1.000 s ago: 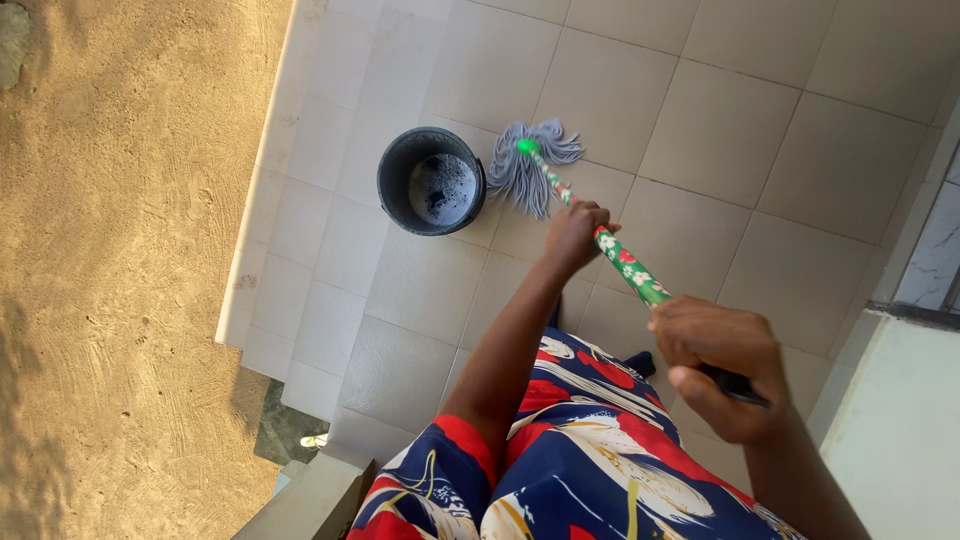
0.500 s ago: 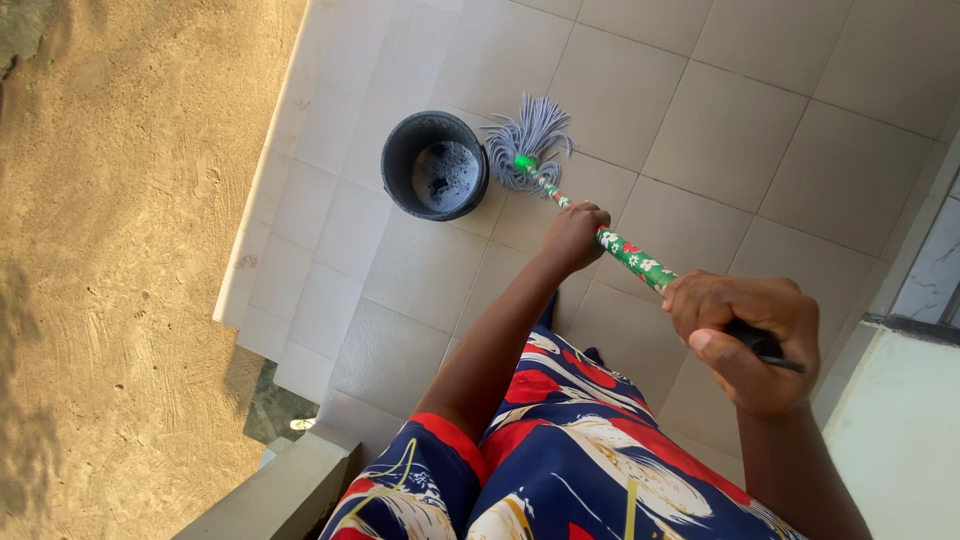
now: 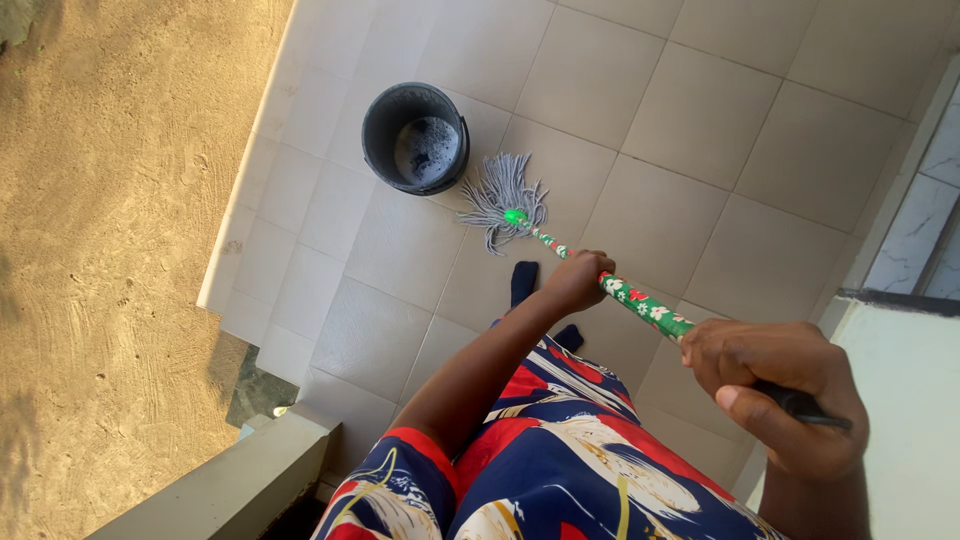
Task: The person wrings out a mop in a bucket of soapy water and mops a tiled floor, periodically returning to the bucket to rinse and wring the mop head.
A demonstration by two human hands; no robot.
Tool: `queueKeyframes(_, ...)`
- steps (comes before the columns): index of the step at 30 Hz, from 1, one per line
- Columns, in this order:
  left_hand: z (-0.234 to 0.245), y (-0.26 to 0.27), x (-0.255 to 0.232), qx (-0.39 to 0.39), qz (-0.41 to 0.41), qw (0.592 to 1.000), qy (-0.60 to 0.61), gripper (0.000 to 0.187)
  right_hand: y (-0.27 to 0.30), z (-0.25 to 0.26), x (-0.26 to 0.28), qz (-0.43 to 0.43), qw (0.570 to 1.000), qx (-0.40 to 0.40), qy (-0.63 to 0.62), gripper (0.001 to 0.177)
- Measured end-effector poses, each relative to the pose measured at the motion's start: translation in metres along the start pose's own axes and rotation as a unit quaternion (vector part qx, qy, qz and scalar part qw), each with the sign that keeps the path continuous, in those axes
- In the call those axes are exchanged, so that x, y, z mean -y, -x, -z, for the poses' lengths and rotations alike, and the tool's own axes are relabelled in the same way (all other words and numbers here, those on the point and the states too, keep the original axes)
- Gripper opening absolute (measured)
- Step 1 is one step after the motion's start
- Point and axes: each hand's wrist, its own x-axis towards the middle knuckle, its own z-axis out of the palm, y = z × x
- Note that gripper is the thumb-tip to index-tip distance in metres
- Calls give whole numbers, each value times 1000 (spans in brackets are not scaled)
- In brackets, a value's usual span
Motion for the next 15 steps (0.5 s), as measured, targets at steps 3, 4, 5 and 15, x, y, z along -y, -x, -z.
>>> queueKeyframes(3,-35,-5,-21,-9,-83,997,3,17,37,-2,12,-12,999,-18,35,20)
queueKeyframes(4,-47,-7,-29,-4,-102,995,12,26,52,-8,16,-54,995,-71,51,23)
queueKeyframes(5,-57,-8,-38,1,-120,993,20,34,65,-13,18,-96,985,-124,66,26)
queueKeyframes(15,-100,-9,-104,165,-85,981,-58,6,121,18,22,-45,985,-88,144,32)
